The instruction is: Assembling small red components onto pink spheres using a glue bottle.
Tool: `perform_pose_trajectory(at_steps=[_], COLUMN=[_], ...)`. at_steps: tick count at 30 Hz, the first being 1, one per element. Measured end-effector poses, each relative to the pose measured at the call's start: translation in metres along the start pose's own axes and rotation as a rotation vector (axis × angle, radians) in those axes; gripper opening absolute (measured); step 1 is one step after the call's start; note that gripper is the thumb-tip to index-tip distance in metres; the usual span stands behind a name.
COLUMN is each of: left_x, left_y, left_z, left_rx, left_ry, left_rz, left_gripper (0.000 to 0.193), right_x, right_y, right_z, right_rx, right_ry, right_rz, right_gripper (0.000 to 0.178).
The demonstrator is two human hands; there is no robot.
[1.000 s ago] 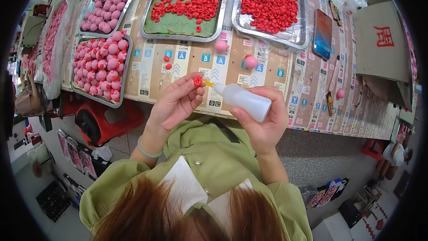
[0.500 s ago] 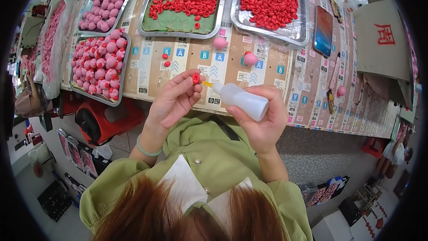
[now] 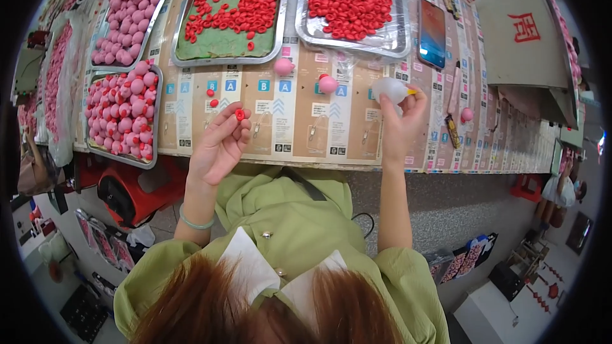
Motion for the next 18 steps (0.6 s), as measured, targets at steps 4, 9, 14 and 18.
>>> perform_pose_trajectory(at_steps=[4, 9, 14, 18], left_x=[0.004, 0.015, 0.025, 0.030], left_y=[0.006, 0.012, 0.016, 0.016], left_z=[-0.002, 0.003, 0.013, 0.010], left_rx=[0.001, 0.019, 0.057, 0.093], left_ry=[0.027, 0.017, 0.043, 0.050], left_rz=[0.016, -0.043, -0.074, -0.096], left_gripper=[0.027, 0.026, 0.021, 0.019], right_x=[-0.009, 0.032, 0.027, 0.002], right_y=[0.007, -0.025, -0.006, -0.001], right_z=[-0.008, 0.021, 0.094, 0.086], right_rx=[-0.042, -0.111, 0.265, 0.421], right_ry=[-0.150, -0.614, -0.924, -0.275], right_rz=[-0.035, -0.364, -0.426, 0.007], right_gripper=[0.040, 0.041, 0.039, 0.038])
Point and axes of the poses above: each hand's wrist, its own y-axis towards the middle knuckle, its own z-axis out of the palm, x = y × z, the point moved 6 cm from there along y, towards the middle knuckle, and after that the axes turned 11 degrees about x, right-handed, at the moved point
